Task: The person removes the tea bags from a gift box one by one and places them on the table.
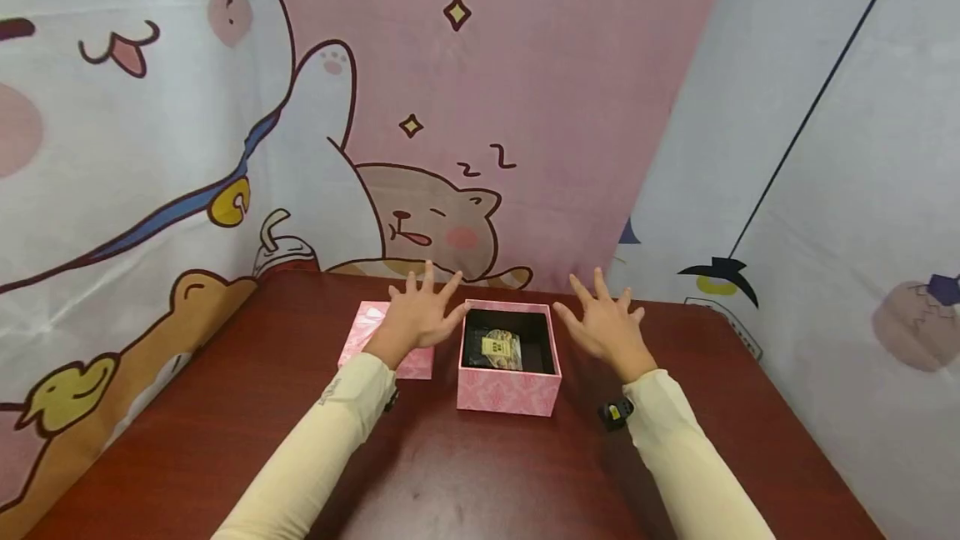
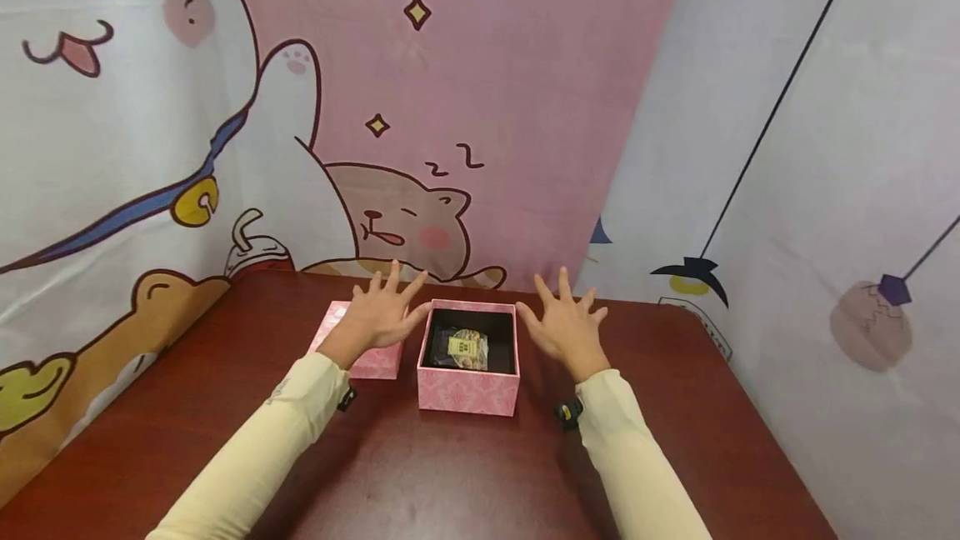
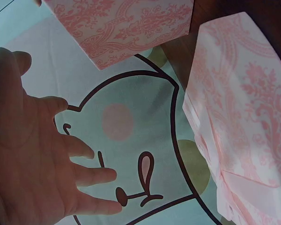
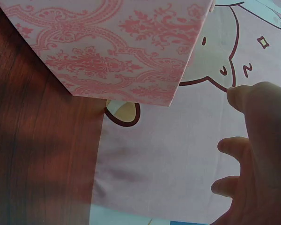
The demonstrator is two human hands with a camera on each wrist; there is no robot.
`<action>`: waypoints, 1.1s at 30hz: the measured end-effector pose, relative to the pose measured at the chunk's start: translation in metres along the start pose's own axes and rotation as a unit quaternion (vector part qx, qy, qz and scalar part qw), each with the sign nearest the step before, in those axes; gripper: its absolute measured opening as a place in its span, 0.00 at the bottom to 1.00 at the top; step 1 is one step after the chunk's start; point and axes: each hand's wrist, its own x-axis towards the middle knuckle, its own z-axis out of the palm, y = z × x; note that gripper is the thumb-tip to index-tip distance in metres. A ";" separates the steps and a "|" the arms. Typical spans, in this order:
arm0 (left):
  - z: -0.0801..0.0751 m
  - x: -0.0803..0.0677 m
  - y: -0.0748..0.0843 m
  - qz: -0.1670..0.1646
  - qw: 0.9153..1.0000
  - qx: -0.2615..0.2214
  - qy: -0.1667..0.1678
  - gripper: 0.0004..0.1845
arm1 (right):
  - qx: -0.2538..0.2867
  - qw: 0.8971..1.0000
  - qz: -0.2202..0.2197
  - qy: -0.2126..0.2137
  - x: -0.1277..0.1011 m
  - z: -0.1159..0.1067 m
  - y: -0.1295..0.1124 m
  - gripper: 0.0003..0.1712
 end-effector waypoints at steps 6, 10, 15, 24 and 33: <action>-0.010 0.004 -0.003 0.005 1.000 -0.006 0.019 0.36 | 0.007 1.000 0.003 0.002 0.009 -0.011 -0.003 0.40; -0.008 0.001 -0.006 0.006 1.000 -0.020 0.023 0.37 | 0.023 1.000 -0.002 0.004 0.009 -0.012 -0.013 0.36; -0.002 -0.004 -0.004 0.014 0.999 -0.034 0.011 0.37 | 0.030 0.999 -0.022 0.033 0.001 -0.012 -0.027 0.33; 0.008 -0.008 0.001 0.016 0.999 -0.031 -0.005 0.36 | 0.053 0.994 -0.075 0.060 -0.005 -0.007 -0.054 0.26; 0.011 -0.008 0.006 0.024 0.999 -0.027 0.001 0.36 | 0.173 0.978 -0.116 0.025 0.009 0.017 -0.078 0.15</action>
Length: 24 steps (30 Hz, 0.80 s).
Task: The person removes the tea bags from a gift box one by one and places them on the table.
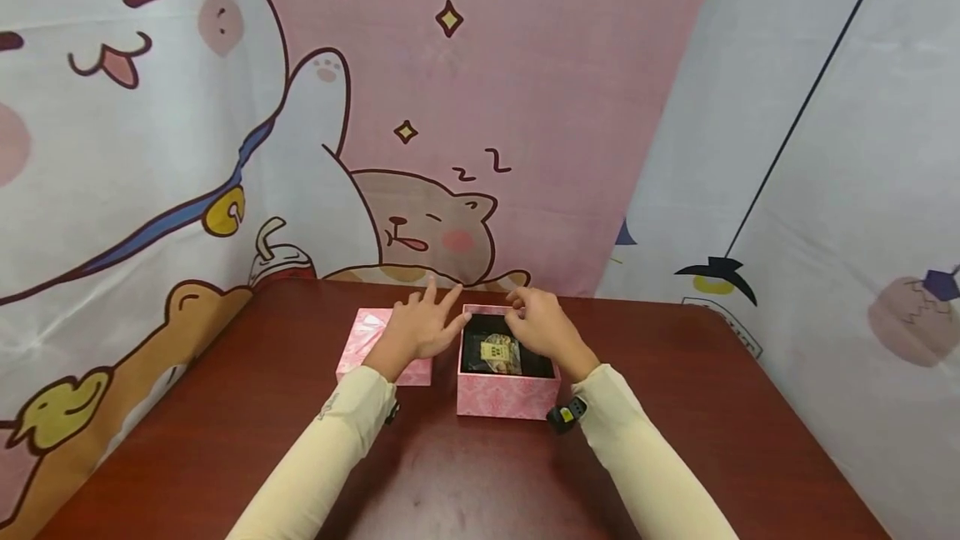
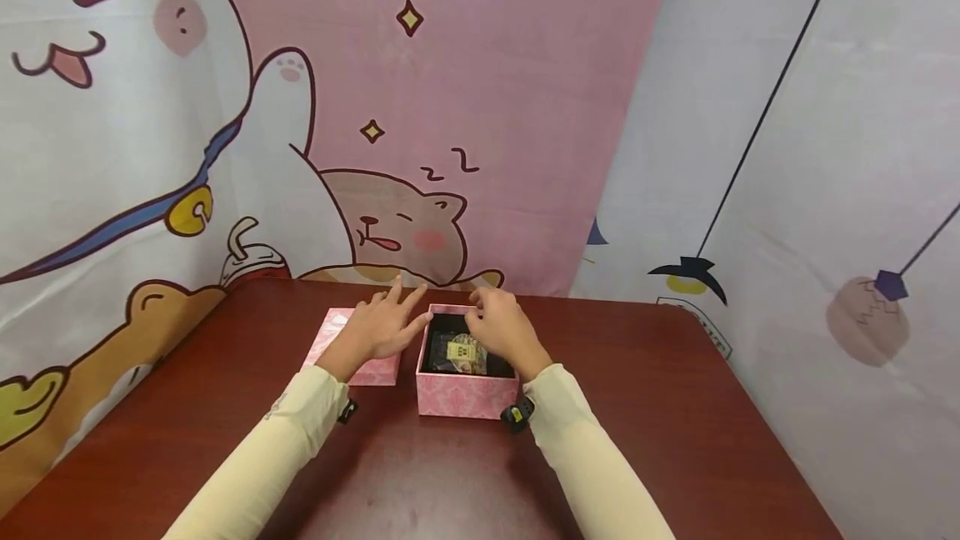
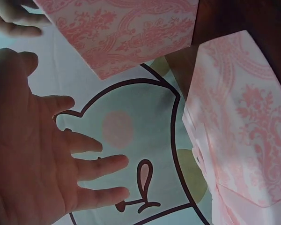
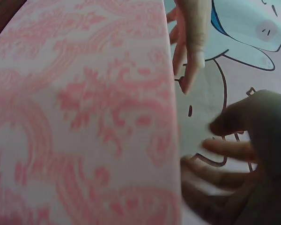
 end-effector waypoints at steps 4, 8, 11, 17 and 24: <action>0.002 0.000 0.001 0.035 0.999 0.011 0.019 0.32 | -0.006 0.997 0.056 -0.056 0.004 0.008 -0.002 0.21; 0.005 -0.001 0.001 0.054 0.997 0.010 0.057 0.28 | -0.007 0.988 0.098 -0.120 0.005 0.014 -0.002 0.28; 0.007 -0.001 0.002 0.052 0.996 0.003 0.068 0.27 | -0.002 0.982 0.112 -0.149 0.006 0.019 -0.001 0.27; 0.012 -0.002 0.003 0.045 0.997 -0.003 0.056 0.26 | 0.001 0.975 0.131 -0.182 0.008 0.027 -0.001 0.30; 0.019 -0.002 0.003 0.033 0.999 -0.002 0.042 0.27 | -0.014 0.972 0.131 -0.195 0.009 0.032 -0.002 0.33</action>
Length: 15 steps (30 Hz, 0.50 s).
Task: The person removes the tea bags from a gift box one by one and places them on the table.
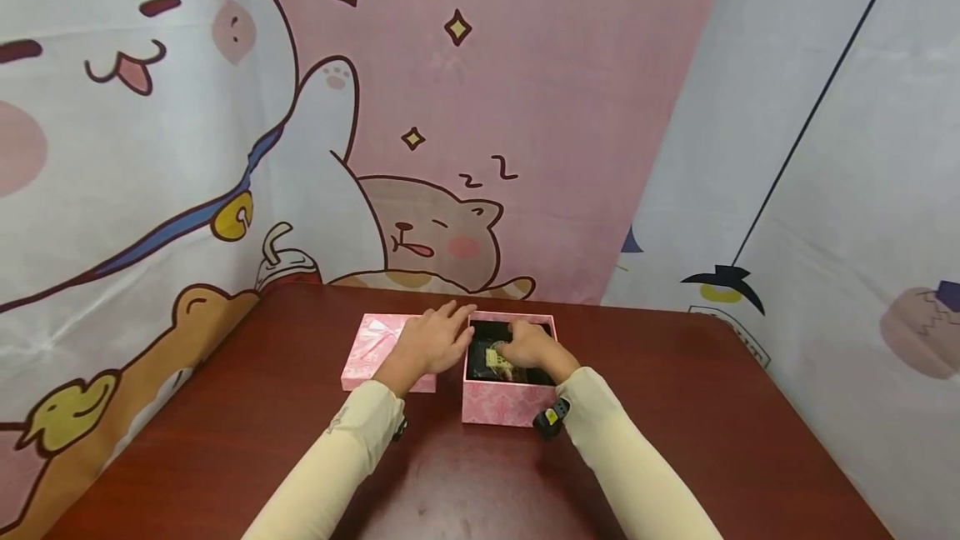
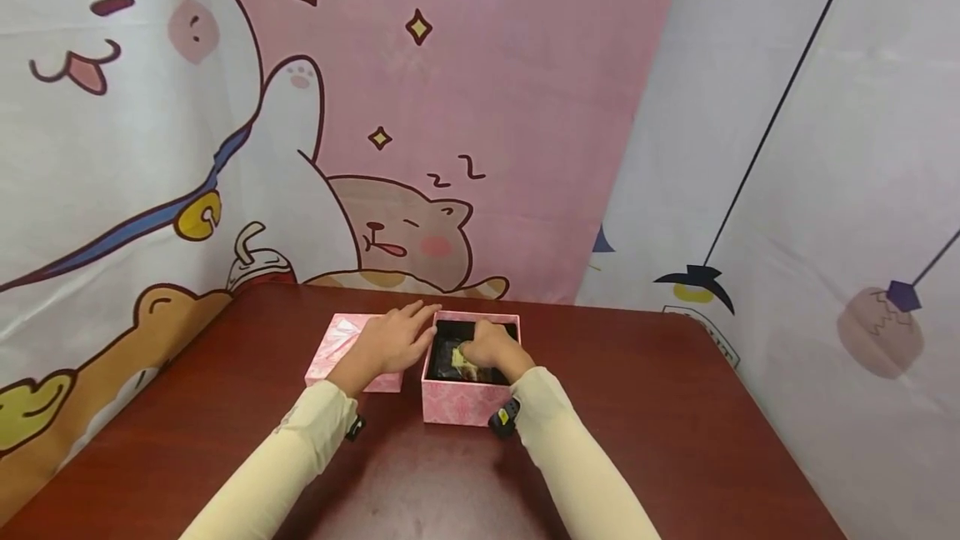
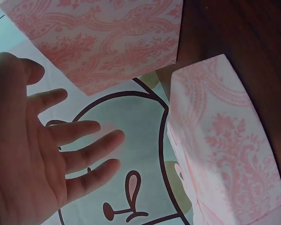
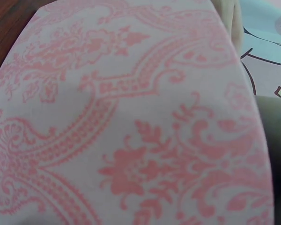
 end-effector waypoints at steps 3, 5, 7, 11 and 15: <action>0.002 -0.001 0.000 -0.005 1.000 -0.002 -0.002 0.27 | 0.004 1.000 0.001 0.003 -0.001 0.001 -0.001 0.33; 0.003 -0.001 -0.001 -0.006 1.000 0.001 -0.003 0.28 | 0.006 1.000 0.008 0.002 -0.002 0.001 -0.003 0.31; 0.002 -0.001 0.000 -0.005 1.000 0.001 -0.005 0.29 | 0.006 1.000 0.018 0.000 -0.002 0.001 -0.003 0.28; 0.001 -0.001 0.002 0.001 1.000 -0.004 -0.010 0.29 | 0.014 1.000 0.024 -0.003 -0.002 0.003 -0.002 0.25; 0.000 -0.002 0.002 0.002 1.000 -0.008 -0.008 0.29 | 0.027 0.999 0.023 0.001 -0.003 0.003 -0.004 0.23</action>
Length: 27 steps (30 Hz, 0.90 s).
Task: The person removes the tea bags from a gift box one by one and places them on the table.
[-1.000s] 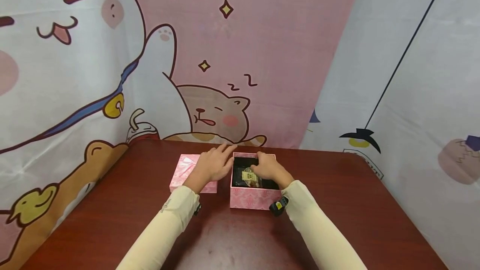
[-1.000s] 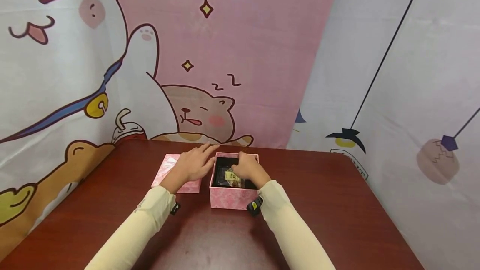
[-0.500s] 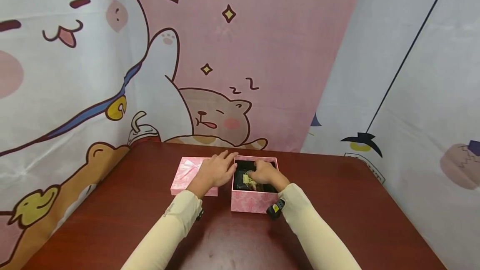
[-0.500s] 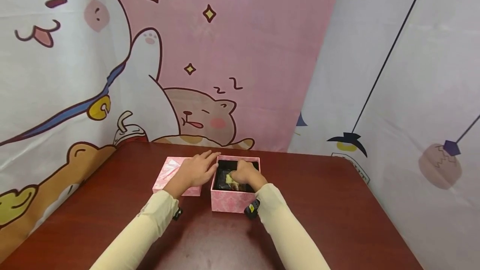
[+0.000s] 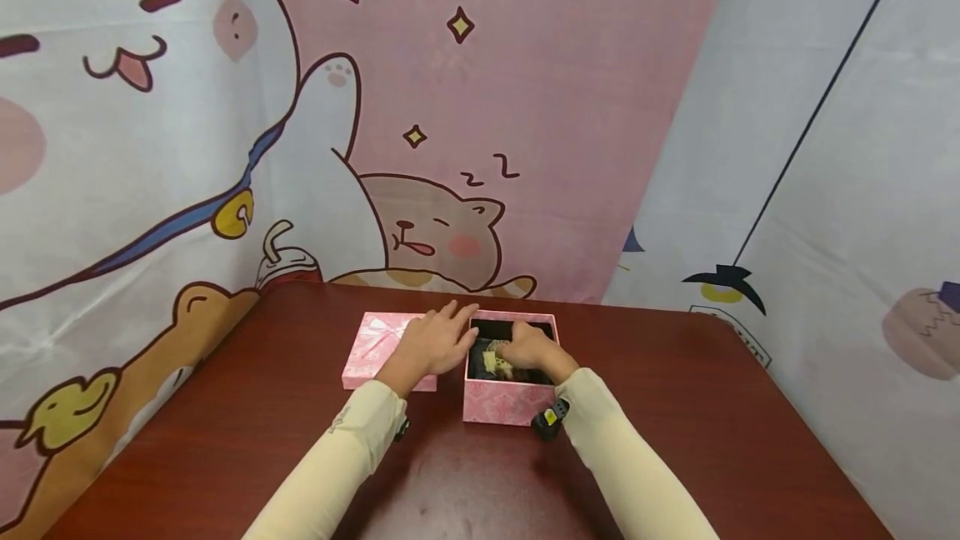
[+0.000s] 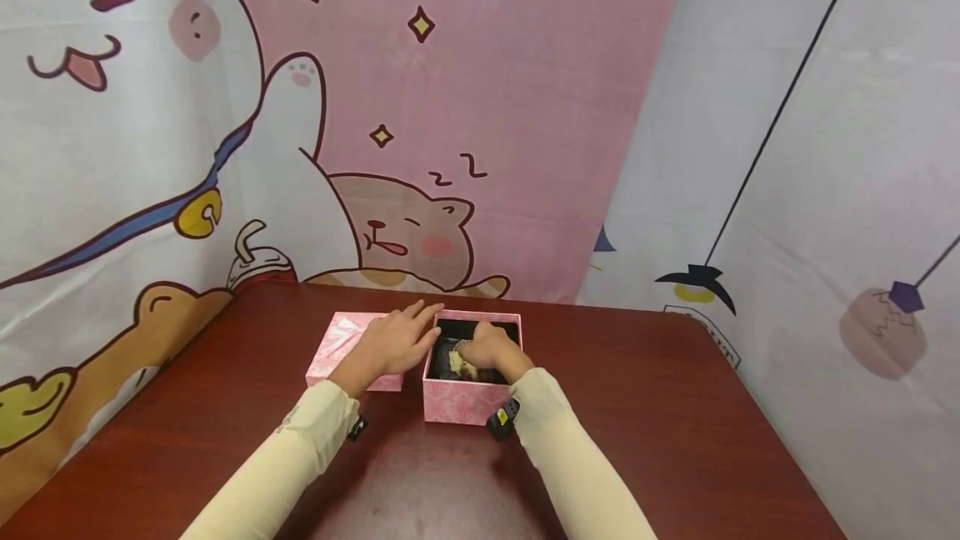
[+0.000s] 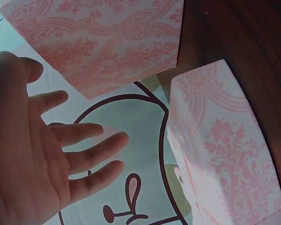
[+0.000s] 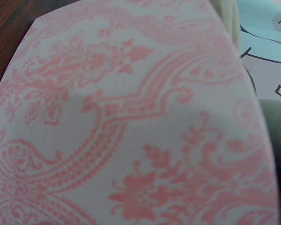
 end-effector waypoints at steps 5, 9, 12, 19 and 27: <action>-0.001 -0.001 0.001 -0.002 1.000 -0.002 0.006 0.29 | 0.000 1.000 0.004 0.011 -0.004 -0.003 -0.006 0.20; -0.001 -0.001 0.002 -0.001 1.000 -0.005 0.002 0.29 | 0.004 1.000 0.014 0.024 -0.007 -0.004 -0.010 0.26; -0.001 -0.001 0.002 -0.002 1.000 -0.008 0.001 0.29 | 0.013 0.999 0.016 0.044 -0.009 -0.005 -0.012 0.29; -0.002 -0.002 0.002 -0.008 1.000 -0.004 -0.004 0.30 | 0.034 0.998 -0.001 0.055 -0.012 -0.002 -0.014 0.16; -0.002 -0.003 0.001 -0.007 1.000 -0.014 -0.011 0.30 | 0.035 0.993 -0.044 0.100 -0.010 0.005 -0.009 0.10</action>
